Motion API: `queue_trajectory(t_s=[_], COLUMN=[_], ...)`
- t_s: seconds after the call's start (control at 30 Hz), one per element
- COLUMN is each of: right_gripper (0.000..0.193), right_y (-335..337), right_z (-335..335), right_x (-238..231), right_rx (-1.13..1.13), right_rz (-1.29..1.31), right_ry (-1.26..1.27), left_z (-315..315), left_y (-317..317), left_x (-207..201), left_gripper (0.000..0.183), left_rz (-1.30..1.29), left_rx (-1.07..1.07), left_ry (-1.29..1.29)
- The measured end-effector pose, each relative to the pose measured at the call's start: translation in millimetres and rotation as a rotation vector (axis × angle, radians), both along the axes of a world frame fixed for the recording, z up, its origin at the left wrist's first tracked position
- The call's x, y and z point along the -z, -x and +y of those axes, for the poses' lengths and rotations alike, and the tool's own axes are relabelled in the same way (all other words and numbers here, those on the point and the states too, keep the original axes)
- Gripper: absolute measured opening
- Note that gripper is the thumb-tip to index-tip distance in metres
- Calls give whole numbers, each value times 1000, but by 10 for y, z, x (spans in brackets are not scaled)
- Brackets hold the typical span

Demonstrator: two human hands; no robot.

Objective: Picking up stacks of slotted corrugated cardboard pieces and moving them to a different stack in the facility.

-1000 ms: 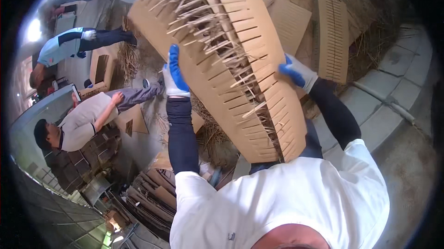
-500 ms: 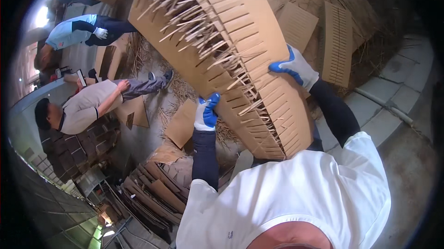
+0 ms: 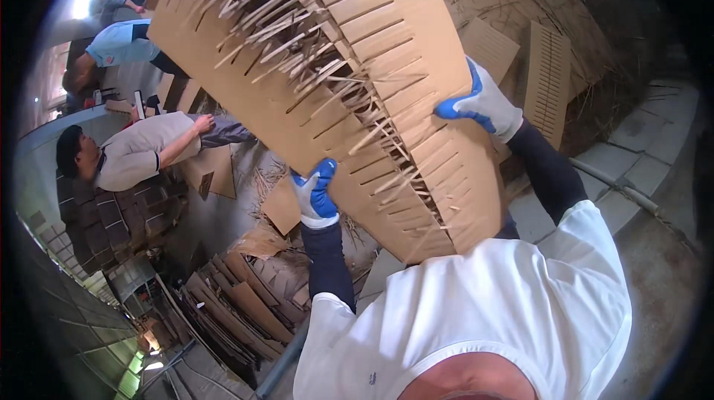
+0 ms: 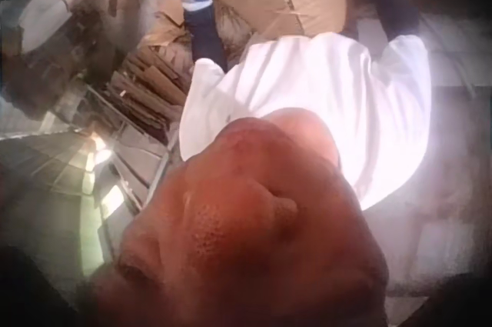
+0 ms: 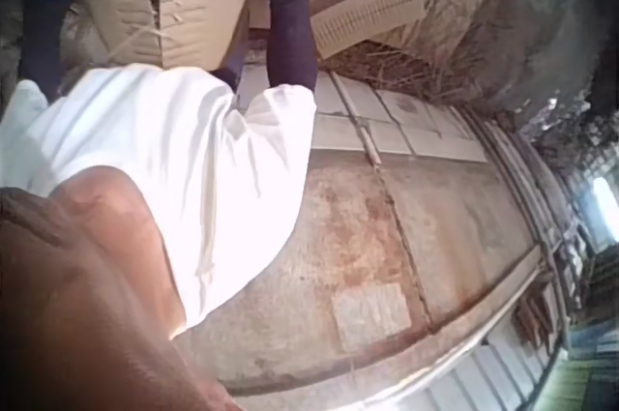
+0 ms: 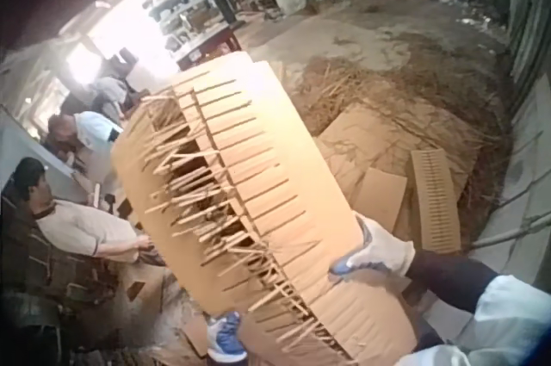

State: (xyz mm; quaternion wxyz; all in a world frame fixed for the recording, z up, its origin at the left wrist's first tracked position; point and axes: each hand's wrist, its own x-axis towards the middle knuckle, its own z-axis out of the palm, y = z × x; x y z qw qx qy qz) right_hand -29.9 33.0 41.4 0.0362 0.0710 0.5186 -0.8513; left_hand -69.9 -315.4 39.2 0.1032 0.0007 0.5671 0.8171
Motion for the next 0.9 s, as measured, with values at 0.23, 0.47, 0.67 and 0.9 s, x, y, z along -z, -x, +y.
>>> queue_trajectory(t_s=[0.23, 0.47, 0.67, 0.9], right_gripper=[83, 54, 46, 69], right_y=[-83, -78, -550, -971], right_z=[-86, 415, 1543, 2051], right_x=[47, 736, 1578, 2549], right_rx=[280, 608, 944, 698], right_rz=[117, 2, -332, -505], right_ry=[-313, 193, -449, -785], left_z=[-110, -1247, -1776, -1723], left_y=[-21, -153, -373, -622], left_x=[-486, -772, -824, -398], left_gripper=[40, 50, 51, 54], left_rz=[29, 8, 254, 210], left_rx=[-191, -536, -705, -603], left_ry=[266, 461, 678, 948])
